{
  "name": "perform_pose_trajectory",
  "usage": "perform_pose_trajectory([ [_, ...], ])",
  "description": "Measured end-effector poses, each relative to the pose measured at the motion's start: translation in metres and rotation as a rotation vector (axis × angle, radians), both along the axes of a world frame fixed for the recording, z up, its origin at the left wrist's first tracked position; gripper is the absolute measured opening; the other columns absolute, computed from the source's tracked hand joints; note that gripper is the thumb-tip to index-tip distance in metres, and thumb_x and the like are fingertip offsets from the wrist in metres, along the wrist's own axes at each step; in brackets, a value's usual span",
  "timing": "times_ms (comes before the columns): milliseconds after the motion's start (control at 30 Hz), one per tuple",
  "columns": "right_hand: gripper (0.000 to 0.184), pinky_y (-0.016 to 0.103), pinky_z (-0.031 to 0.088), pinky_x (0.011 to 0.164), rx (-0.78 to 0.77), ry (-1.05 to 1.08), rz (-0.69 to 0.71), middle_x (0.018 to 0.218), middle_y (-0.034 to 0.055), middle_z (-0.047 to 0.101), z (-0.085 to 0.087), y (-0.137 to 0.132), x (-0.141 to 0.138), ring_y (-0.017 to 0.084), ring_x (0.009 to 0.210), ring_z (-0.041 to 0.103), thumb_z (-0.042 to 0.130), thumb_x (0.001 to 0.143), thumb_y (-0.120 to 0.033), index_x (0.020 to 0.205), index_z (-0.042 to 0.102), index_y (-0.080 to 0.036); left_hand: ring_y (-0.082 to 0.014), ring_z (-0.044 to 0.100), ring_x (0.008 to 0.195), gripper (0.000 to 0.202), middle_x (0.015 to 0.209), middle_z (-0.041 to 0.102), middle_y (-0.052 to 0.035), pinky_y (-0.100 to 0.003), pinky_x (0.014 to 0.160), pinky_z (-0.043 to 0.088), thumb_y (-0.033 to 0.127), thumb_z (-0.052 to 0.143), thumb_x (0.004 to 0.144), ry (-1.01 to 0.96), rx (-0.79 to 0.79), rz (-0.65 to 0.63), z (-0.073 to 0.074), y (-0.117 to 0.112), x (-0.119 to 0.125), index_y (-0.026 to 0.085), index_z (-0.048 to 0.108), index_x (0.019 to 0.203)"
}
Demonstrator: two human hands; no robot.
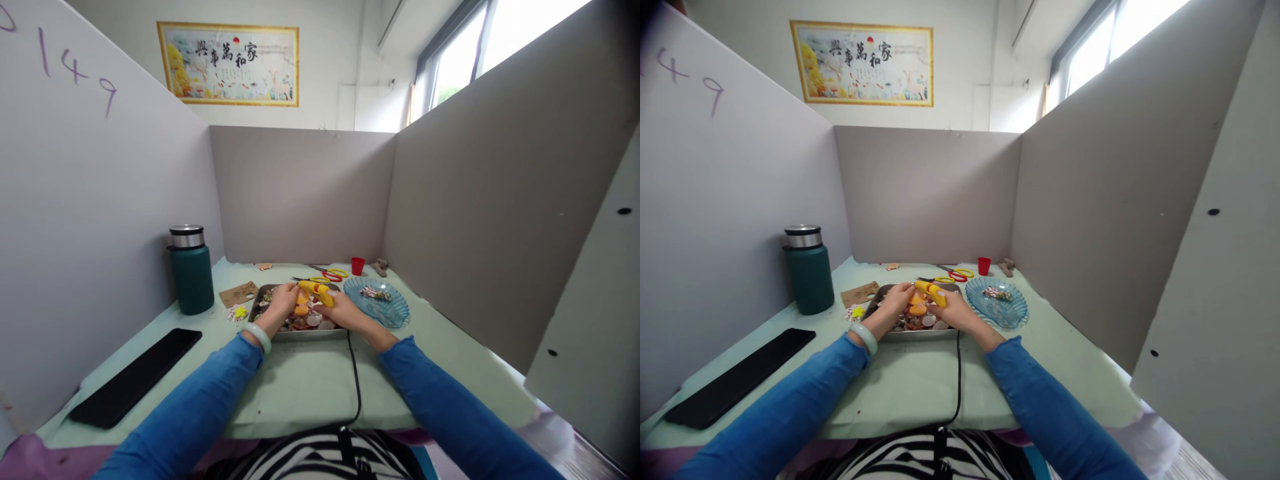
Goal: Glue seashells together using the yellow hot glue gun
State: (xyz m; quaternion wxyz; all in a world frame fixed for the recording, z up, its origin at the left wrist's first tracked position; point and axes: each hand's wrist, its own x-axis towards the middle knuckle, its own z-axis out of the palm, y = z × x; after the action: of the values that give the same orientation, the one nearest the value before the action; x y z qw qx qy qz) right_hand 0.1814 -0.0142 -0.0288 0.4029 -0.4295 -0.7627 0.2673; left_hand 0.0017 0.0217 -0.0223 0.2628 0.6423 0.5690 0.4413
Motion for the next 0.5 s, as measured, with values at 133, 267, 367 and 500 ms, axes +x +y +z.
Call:
perform_pose_trajectory([
  [133,0.027,0.024,0.044,0.058,0.029,-0.032,-0.007,0.067,0.0001,0.063,-0.0027,0.0034,0.0017,0.014,0.061,0.057,0.062,0.076,-0.034,0.095,0.067,-0.015,-0.0125,0.053,0.053,0.020,0.056,0.055,-0.0009,-0.020,0.050,0.039,0.023,0.048,0.085,-0.010,-0.003,0.037,0.0015,-0.0010,-0.0018,0.017,0.054,0.066],
  [267,0.026,0.024,0.044,0.059,0.048,-0.043,-0.007,0.067,-0.0001,0.063,-0.0047,0.0055,0.0025,0.014,0.062,0.057,0.062,0.077,-0.035,0.094,0.067,-0.015,-0.0127,0.054,0.054,0.021,0.054,0.053,0.0001,-0.020,0.051,0.039,0.023,0.047,0.085,-0.026,-0.008,0.046,0.0026,-0.0019,-0.0028,0.018,0.054,0.066],
  [367,0.027,0.024,0.045,0.059,0.036,-0.032,-0.002,0.068,-0.0003,0.062,-0.0032,0.0038,0.0018,0.014,0.061,0.057,0.061,0.077,-0.034,0.095,0.067,-0.015,-0.0125,0.053,0.053,0.021,0.052,0.051,0.0006,-0.020,0.051,0.039,0.023,0.047,0.085,-0.040,-0.012,0.038,0.0036,-0.0035,-0.0022,0.018,0.053,0.065],
  [500,0.026,0.024,0.044,0.057,0.026,-0.026,-0.005,0.065,-0.0008,0.061,-0.0009,0.0013,0.0009,0.013,0.058,0.055,0.062,0.077,-0.034,0.094,0.066,-0.014,-0.0112,0.050,0.050,0.021,0.054,0.052,0.0007,-0.020,0.048,0.036,0.022,0.048,0.085,-0.063,-0.013,0.017,0.0051,-0.0058,-0.0010,0.018,0.051,0.065],
])
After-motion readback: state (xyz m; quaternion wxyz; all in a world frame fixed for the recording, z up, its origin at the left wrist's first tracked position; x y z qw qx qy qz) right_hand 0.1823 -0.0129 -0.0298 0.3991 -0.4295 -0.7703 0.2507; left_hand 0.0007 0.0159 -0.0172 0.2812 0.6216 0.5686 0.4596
